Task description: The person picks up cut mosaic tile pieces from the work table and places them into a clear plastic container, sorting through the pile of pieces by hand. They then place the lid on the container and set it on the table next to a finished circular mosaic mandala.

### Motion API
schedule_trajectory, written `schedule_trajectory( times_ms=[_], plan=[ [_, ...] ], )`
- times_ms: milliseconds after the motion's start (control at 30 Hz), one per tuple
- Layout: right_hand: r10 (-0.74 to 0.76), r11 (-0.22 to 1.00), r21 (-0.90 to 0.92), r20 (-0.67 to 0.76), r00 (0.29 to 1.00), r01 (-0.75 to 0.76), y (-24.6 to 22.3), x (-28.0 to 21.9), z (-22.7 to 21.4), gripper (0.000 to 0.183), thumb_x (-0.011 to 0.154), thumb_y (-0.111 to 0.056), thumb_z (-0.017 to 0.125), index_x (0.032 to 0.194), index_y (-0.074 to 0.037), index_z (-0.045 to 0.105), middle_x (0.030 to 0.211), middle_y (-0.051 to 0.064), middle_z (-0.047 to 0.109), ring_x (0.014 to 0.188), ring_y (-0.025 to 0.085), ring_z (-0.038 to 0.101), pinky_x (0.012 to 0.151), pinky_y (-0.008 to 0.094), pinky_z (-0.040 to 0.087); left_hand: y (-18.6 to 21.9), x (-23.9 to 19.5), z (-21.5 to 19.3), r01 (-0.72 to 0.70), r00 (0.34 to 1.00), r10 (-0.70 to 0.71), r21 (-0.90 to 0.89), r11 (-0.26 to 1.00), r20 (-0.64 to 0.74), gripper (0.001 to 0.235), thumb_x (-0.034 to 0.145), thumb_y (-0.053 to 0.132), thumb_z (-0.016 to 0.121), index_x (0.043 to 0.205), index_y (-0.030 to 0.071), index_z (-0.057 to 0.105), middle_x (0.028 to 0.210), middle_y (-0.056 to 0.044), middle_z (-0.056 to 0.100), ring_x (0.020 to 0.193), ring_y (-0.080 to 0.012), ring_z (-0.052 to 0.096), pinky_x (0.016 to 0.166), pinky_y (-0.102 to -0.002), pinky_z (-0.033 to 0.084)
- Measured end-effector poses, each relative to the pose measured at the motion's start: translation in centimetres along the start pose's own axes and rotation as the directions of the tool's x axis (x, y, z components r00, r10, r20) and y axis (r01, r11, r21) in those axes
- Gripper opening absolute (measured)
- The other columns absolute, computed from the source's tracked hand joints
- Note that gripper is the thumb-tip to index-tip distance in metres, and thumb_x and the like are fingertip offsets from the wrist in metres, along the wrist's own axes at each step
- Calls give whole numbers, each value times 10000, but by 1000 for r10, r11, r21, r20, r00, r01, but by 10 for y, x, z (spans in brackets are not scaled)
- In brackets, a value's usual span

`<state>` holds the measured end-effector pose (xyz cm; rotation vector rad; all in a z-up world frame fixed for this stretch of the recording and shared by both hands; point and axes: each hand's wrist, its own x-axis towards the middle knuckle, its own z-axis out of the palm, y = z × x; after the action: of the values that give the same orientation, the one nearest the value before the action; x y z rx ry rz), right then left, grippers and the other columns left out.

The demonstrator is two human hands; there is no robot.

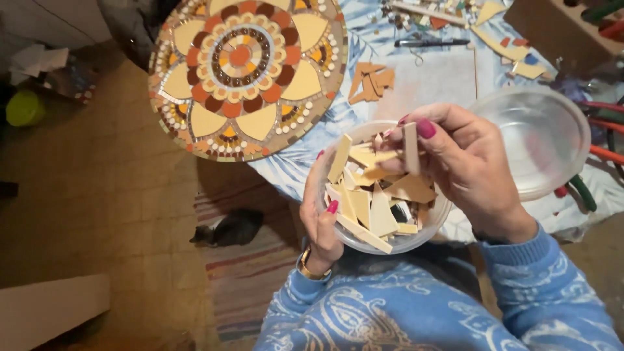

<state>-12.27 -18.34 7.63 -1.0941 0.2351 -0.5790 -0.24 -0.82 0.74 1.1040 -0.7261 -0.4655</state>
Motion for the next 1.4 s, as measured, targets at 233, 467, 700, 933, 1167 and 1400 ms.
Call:
schedule_trajectory(
  times_ms=[233, 467, 700, 933, 1167, 1400],
  plan=[
    [140, 989, 43, -36, 990, -138, 4, -1, -1, 234, 1086, -94, 502, 1222, 82, 574, 1176, 217, 697, 1086, 331, 730, 932, 439, 646, -7, -3, -2, 22, 1000, -21, -14, 1000, 13, 771, 916, 227, 451, 1558, -171, 295, 1599, -287, 428, 1505, -346, 437, 1299, -442, 310],
    [-37, 826, -552, 156, 987, 118, -46, -6, 14, 302, 1045, -28, 471, 1295, 116, 559, 1301, 222, 656, 1251, 297, 630, 1085, 389, 508, -7, -3, 1, 58, 998, -58, 13, 998, -35, 819, 926, 287, 486, 1570, -179, 289, 1625, -291, 407, 1524, -361, 432, 1318, -452, 310],
    [-93, 453, -838, 295, 951, 304, -49, -11, -15, 221, 995, 3, 649, 1216, -5, 664, 1302, 158, 679, 1234, 261, 685, 1067, 348, 582, -14, -8, -8, -10, 1000, 10, -46, 999, 3, 845, 963, 353, 506, 1608, -144, 283, 1604, -268, 409, 1515, -328, 423, 1317, -427, 304],
    [447, 56, -762, 597, 666, 645, -57, -19, -40, 449, 735, -200, 787, 1181, -158, 759, 1201, 66, 679, 1084, 269, 588, 891, 458, 503, -10, -7, -10, -20, 998, 22, -28, 999, 54, 772, 990, 344, 488, 1572, -128, 306, 1615, -253, 415, 1480, -287, 407, 1286, -378, 276],
    [879, -80, -547, 356, 318, 833, -37, 2, 0, 400, 801, -84, 708, 1177, -214, 742, 1255, 61, 631, 822, 218, 683, 864, 487, 552, -7, -7, -12, -60, 998, 57, 114, 992, 32, 724, 956, 279, 466, 1548, -126, 366, 1585, -256, 467, 1440, -276, 468, 1261, -362, 343],
    [941, 38, -393, 325, 100, 919, -27, 21, 12, 198, 878, -142, 721, 1075, -131, 728, 1064, 67, 614, 875, 187, 671, 859, 475, 539, -3, -5, -11, -69, 997, 64, 102, 992, 46, 673, 919, 129, 449, 1526, -150, 374, 1521, -281, 524, 1393, -279, 512, 1244, -352, 353]
  ],
)
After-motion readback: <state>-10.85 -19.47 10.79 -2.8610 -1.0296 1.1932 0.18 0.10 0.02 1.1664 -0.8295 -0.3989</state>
